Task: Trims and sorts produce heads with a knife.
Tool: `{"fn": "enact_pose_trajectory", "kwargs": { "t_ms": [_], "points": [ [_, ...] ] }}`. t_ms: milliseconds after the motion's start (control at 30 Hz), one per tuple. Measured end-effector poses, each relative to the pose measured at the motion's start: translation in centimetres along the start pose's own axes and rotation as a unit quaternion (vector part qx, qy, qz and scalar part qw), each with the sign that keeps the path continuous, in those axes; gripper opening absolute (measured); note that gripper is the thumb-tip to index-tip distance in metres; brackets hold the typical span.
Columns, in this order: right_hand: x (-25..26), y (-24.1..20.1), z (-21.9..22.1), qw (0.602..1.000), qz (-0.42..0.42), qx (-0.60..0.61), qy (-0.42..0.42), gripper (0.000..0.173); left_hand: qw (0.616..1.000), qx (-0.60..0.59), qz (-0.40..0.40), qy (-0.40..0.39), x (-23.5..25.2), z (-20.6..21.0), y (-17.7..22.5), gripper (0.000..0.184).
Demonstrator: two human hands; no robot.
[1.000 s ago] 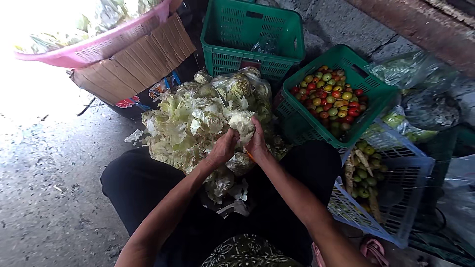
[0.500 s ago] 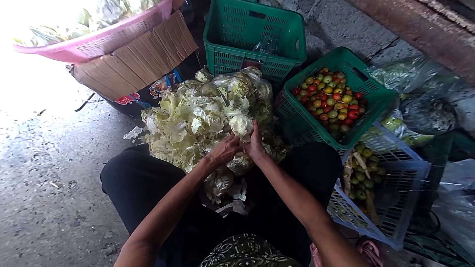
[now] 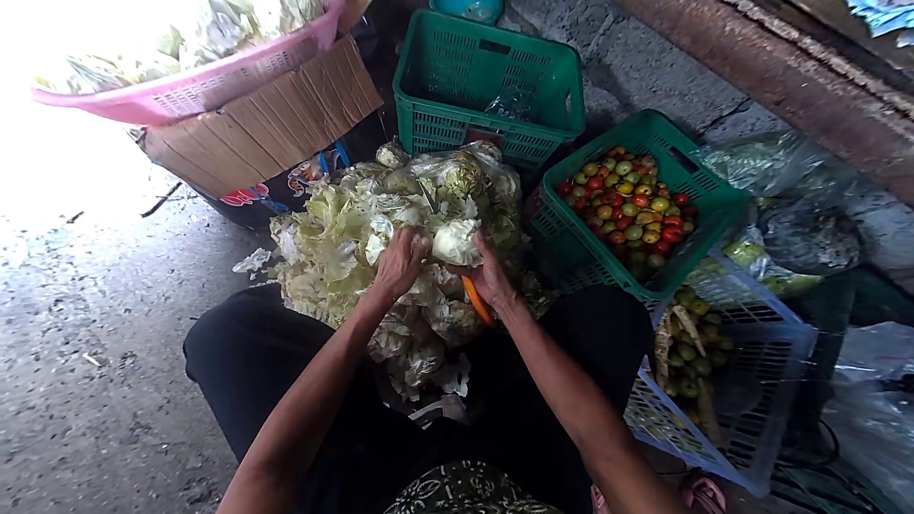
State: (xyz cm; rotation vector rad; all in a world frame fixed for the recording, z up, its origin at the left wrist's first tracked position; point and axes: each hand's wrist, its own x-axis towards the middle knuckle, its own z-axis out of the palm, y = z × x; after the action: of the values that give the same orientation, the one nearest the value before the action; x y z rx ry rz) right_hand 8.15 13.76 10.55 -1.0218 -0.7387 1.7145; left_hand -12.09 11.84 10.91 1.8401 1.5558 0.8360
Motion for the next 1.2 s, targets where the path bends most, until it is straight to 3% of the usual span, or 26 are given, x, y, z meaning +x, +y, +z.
{"fn": "enact_pose_trajectory", "kwargs": {
  "t_ms": [67,167,400,567,667,733,833,900,1033,1067,1200],
  "points": [
    [-0.2,0.2,0.1,0.996,-0.041,-0.071,-0.030,0.044,0.993,-0.112,0.018,0.013,-0.2,-0.3,1.0,0.059],
    [-0.3,0.0,0.1,0.968,-0.106,-0.215,-0.068,0.060,0.981,-0.192,-0.006,-0.006,-0.4,-0.5,2.0,0.052],
    [-0.8,-1.1,0.2,0.940,-0.167,-0.297,-0.031,0.077,0.984,-0.178,-0.024,-0.001,-0.4,-0.9,2.1,0.028],
    [-0.6,-0.1,-0.1,0.932,-0.171,-0.318,0.002,0.063,0.991,-0.124,-0.038,0.022,-0.5,-0.5,2.8,0.015],
    [-0.5,0.1,-0.6,0.929,-0.146,-0.341,0.012,0.054,0.986,-0.144,-0.082,-0.002,-0.6,-1.4,2.2,0.020],
    [-0.2,0.4,-0.8,0.949,-0.104,-0.298,0.013,0.048,0.989,-0.131,-0.070,-0.003,-0.7,-1.9,1.4,0.026],
    [0.2,1.1,-0.2,0.982,-0.022,-0.186,0.035,0.033,0.998,-0.017,-0.046,0.046,-0.3,-1.3,1.5,0.017],
    [0.2,1.6,0.1,0.982,0.002,-0.177,0.064,0.036,0.997,0.024,-0.058,0.036,-0.2,-0.5,1.4,0.024],
    [0.0,1.7,0.4,0.974,-0.022,-0.199,0.102,0.052,0.995,-0.040,-0.089,-0.032,-0.4,0.7,2.0,0.071],
    [-0.1,1.6,0.4,0.974,-0.026,-0.197,0.105,0.055,0.993,-0.058,-0.086,-0.051,-0.5,0.9,2.3,0.068],
    [-0.1,1.4,0.4,0.973,-0.040,-0.196,0.114,0.055,0.988,-0.108,-0.079,-0.081,-0.5,0.7,2.6,0.026]
  ]
}}
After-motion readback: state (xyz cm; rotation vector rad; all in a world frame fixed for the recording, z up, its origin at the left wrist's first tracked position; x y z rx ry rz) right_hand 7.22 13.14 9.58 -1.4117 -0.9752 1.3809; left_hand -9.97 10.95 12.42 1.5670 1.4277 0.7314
